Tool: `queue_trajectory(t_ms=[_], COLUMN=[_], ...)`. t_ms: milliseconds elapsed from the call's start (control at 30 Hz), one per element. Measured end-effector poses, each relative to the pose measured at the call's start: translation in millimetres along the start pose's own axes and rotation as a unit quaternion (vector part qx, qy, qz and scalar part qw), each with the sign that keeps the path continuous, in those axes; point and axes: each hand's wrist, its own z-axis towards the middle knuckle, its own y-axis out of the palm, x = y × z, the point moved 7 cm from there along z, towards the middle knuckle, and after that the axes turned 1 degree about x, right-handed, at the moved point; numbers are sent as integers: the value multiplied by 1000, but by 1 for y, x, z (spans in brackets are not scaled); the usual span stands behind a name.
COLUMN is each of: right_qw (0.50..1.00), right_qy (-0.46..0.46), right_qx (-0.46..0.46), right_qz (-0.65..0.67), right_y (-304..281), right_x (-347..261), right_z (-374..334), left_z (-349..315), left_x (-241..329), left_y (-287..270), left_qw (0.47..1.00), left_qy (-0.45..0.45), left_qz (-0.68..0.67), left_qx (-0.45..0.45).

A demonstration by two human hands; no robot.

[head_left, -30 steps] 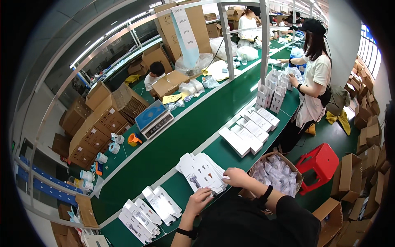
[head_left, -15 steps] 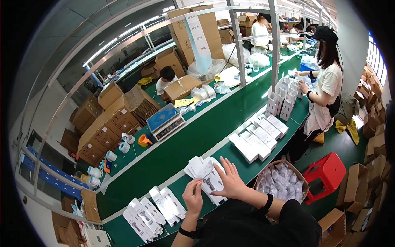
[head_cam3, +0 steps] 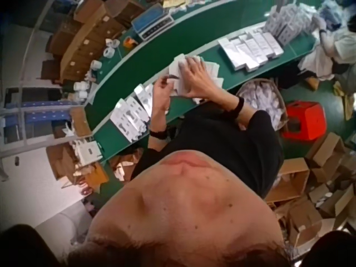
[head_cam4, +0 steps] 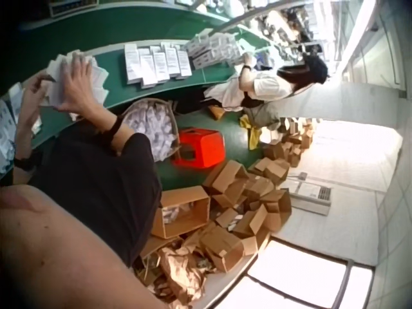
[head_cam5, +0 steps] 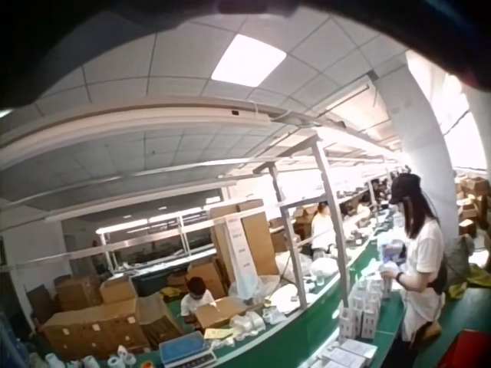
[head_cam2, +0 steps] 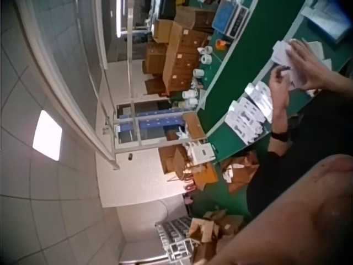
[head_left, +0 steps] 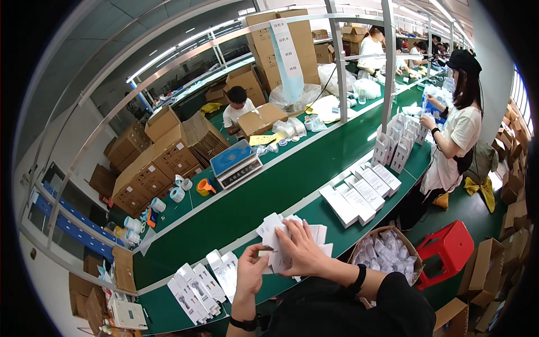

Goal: Folding cardboard packaging boxes and marking them with a pen on a factory production floor.

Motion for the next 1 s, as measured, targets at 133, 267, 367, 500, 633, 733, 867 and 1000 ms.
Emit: queue_trajectory(t_ms=[133, 267, 367, 500, 633, 733, 867, 1000], right_qw=[986, 901, 923, 889, 890, 911, 937, 927], right_qy=[-160, 149, 51, 22, 68, 89, 92, 120], right_qx=[-56, -279, -113, 63, 114, 121, 126, 101], right_qz=[6, 296, 364, 453, 437, 383, 312, 340], right_y=[12, 15, 6, -20, -29, -29, -24, -16], right_x=[-8, 4, -4, -16, -25, -21, -14, -3], right_z=[-2, 4, 12, 20, 18, 16, 14, 11], left_z=[0, 1, -6, -10, -13, -1, 9, 5], left_x=[-7, 49, 60, 75, 81, 54, 17, 19], left_y=[-10, -26, 10, 22, 43, 47, 51, 49], left_qw=[922, 925, 949, 900, 927, 963, 991, 979], left_qy=[-165, 223, 267, 353, 349, 253, 126, 200], left_qz=[338, 307, 82, 227, 97, -9, 21, 3], left_qx=[-92, 13, -147, -119, -102, -96, -30, -22])
